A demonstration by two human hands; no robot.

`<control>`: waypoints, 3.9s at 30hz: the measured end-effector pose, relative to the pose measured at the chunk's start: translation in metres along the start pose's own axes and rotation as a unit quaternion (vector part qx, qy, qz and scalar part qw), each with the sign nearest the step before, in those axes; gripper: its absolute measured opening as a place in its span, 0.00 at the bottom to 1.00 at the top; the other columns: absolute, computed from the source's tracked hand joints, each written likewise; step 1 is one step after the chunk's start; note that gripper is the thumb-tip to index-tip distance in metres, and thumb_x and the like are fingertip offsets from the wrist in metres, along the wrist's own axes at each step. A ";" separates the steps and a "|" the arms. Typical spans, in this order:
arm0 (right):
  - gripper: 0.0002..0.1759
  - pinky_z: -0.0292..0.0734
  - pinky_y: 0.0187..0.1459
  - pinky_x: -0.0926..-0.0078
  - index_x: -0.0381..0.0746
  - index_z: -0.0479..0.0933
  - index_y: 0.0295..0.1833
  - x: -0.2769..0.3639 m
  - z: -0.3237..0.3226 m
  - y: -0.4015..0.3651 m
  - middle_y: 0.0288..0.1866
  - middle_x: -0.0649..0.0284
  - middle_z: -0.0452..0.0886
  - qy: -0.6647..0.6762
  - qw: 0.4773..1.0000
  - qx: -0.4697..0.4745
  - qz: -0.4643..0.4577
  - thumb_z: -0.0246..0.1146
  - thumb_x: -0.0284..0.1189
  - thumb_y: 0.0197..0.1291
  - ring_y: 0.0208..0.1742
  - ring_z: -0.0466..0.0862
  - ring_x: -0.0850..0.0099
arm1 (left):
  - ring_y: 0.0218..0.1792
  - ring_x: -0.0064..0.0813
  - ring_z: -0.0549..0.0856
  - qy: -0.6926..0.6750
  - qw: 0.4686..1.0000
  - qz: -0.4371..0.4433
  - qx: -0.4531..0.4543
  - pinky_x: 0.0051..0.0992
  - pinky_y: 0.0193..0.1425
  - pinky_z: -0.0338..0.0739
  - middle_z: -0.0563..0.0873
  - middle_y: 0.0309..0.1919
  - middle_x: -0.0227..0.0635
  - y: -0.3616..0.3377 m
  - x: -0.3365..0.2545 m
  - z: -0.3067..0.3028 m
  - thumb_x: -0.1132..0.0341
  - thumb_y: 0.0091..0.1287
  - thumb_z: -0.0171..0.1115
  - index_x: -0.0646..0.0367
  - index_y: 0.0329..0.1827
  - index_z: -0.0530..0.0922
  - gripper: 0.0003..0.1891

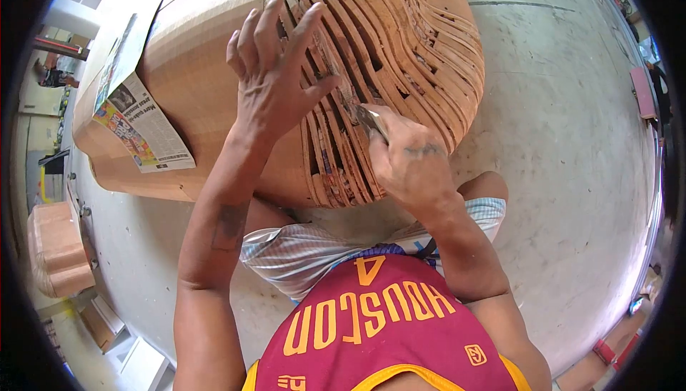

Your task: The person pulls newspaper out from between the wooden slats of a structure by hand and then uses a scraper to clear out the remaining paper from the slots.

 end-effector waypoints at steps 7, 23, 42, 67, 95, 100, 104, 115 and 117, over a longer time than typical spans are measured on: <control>0.20 0.83 0.55 0.45 0.35 0.82 0.64 0.000 -0.003 0.000 0.48 0.40 0.89 0.007 0.998 -0.046 -0.044 0.61 0.24 0.68 0.50 0.89 0.40 | 0.89 0.57 0.48 0.012 1.000 0.002 0.011 0.63 0.90 0.37 0.53 0.89 0.41 0.006 -0.003 0.010 0.41 0.58 0.85 0.29 0.91 0.61 0.57; 0.16 0.85 0.53 0.48 0.34 0.83 0.60 -0.014 0.008 0.023 0.46 0.40 0.90 -0.030 0.999 0.006 -0.014 0.62 0.25 0.70 0.49 0.90 0.41 | 0.90 0.61 0.46 0.011 1.000 -0.003 0.027 0.64 0.91 0.33 0.51 0.90 0.45 0.005 -0.006 0.013 0.45 0.59 0.84 0.29 0.93 0.56 0.59; 0.11 0.81 0.52 0.40 0.34 0.82 0.53 -0.019 0.010 0.031 0.44 0.38 0.88 -0.029 0.999 0.017 -0.022 0.61 0.27 0.71 0.48 0.88 0.37 | 0.90 0.61 0.44 0.004 1.000 0.004 0.021 0.65 0.91 0.31 0.49 0.91 0.42 0.001 -0.002 0.016 0.44 0.60 0.83 0.28 0.93 0.55 0.59; 0.10 0.82 0.51 0.43 0.33 0.82 0.52 -0.010 0.010 0.013 0.41 0.39 0.88 -0.024 0.999 0.001 -0.028 0.61 0.26 0.71 0.46 0.88 0.38 | 0.90 0.63 0.44 0.014 1.000 0.004 0.026 0.66 0.90 0.33 0.49 0.91 0.43 0.003 -0.003 0.017 0.44 0.63 0.82 0.28 0.93 0.54 0.57; 0.11 0.88 0.48 0.50 0.33 0.82 0.55 0.008 -0.013 0.008 0.42 0.43 0.91 -0.008 0.993 -0.078 -0.085 0.62 0.25 0.71 0.45 0.92 0.45 | 0.91 0.64 0.39 0.003 0.998 -0.011 0.068 0.68 0.90 0.30 0.45 0.92 0.47 0.001 -0.006 0.013 0.46 0.58 0.85 0.29 0.94 0.50 0.63; 0.16 0.87 0.52 0.50 0.34 0.83 0.61 -0.017 0.025 0.020 0.46 0.43 0.91 -0.099 0.994 0.037 -0.037 0.63 0.27 0.73 0.48 0.92 0.45 | 0.91 0.64 0.41 0.015 0.998 -0.005 0.054 0.68 0.90 0.31 0.46 0.92 0.47 0.001 -0.004 0.013 0.42 0.58 0.84 0.30 0.94 0.51 0.63; 0.15 0.87 0.51 0.50 0.33 0.83 0.60 -0.003 -0.014 0.006 0.44 0.41 0.90 -0.005 1.000 -0.011 -0.027 0.63 0.28 0.73 0.48 0.91 0.44 | 0.91 0.65 0.43 0.014 0.999 -0.017 0.035 0.69 0.89 0.32 0.47 0.92 0.47 0.001 -0.009 0.015 0.40 0.57 0.84 0.31 0.94 0.53 0.63; 0.15 0.85 0.51 0.45 0.34 0.83 0.59 -0.011 -0.002 0.016 0.44 0.40 0.90 -0.023 1.000 0.006 -0.003 0.62 0.27 0.72 0.47 0.90 0.41 | 0.89 0.68 0.45 0.041 0.999 -0.018 0.016 0.73 0.87 0.33 0.50 0.90 0.52 0.003 -0.015 0.018 0.39 0.54 0.85 0.36 0.94 0.54 0.65; 0.15 0.86 0.50 0.45 0.35 0.84 0.59 -0.004 -0.013 0.011 0.44 0.41 0.90 -0.008 1.000 -0.013 -0.012 0.62 0.27 0.71 0.47 0.91 0.42 | 0.89 0.69 0.45 0.033 0.999 -0.012 0.012 0.73 0.87 0.34 0.50 0.90 0.52 0.001 -0.016 0.019 0.40 0.54 0.86 0.36 0.94 0.54 0.65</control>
Point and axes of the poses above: each hand's wrist, its own y-axis towards the middle knuckle, its own z-axis out of the palm, x = y × z, the point moved 5 cm from there along y, towards the middle knuckle
